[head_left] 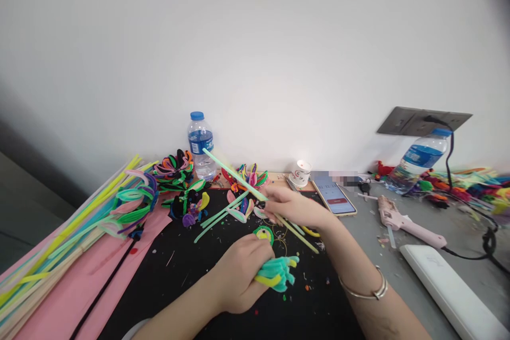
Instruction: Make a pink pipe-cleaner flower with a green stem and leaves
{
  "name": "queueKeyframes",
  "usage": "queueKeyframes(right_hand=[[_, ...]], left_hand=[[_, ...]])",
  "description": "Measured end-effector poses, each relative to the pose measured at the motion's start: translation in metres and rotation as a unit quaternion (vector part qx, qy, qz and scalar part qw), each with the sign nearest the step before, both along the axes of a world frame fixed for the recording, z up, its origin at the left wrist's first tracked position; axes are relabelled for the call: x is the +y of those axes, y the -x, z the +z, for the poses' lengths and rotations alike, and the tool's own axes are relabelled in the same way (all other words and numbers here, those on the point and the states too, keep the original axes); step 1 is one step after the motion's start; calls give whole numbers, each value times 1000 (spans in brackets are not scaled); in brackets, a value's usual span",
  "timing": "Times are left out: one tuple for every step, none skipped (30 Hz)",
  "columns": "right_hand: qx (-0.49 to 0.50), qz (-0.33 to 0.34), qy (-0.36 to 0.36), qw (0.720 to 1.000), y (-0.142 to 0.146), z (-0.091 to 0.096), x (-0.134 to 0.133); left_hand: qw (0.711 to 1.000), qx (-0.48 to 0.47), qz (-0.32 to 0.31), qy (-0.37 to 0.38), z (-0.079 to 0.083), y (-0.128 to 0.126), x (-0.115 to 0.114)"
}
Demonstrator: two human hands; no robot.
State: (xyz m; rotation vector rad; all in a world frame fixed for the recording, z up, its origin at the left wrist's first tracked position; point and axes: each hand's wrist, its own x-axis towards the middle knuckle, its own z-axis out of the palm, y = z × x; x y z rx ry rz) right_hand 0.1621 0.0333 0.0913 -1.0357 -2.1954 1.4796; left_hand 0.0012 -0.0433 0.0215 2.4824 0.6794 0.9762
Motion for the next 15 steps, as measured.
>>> queueKeyframes(right_hand=[[9,-3,10,1000,-6,7,0],[14,-9,11,1000,-12,13,0],[20,-20,5,1000,-18,19,1],[29,-32,-7,999,-23,23,2],[38,-43,-20,998,-28,27,4],[47,-53,-34,997,-33,29,6],[55,-60,-48,996,-37,31,7],[59,-66,-60,994,-41,33,9],[62,-71,-69,993,-45,34,11],[62,-75,-76,992,-49,34,13],[61,-80,-79,992,-52,35,14],[60,-86,-80,991,-55,36,14],[59,-90,-78,991,-57,37,14],[60,-93,-76,991,-59,38,14],[61,-94,-73,991,-60,38,14]], left_hand=[[1000,14,9,-1,0,0,0],[1000,24,20,-3,-1,1,0],[999,31,34,-4,-2,1,0],[998,38,53,-3,-3,2,1],[996,44,82,3,-3,3,3],[992,51,119,14,-4,5,5],[985,57,163,26,-4,7,8],[974,62,214,43,-4,9,13],[962,68,259,55,-3,13,18],[947,70,309,62,-3,16,23],[931,80,348,75,-3,20,29],[916,95,381,85,-4,24,34],[904,113,402,92,-5,28,40],[898,128,410,96,-7,32,44],[894,143,412,101,-10,34,47]])
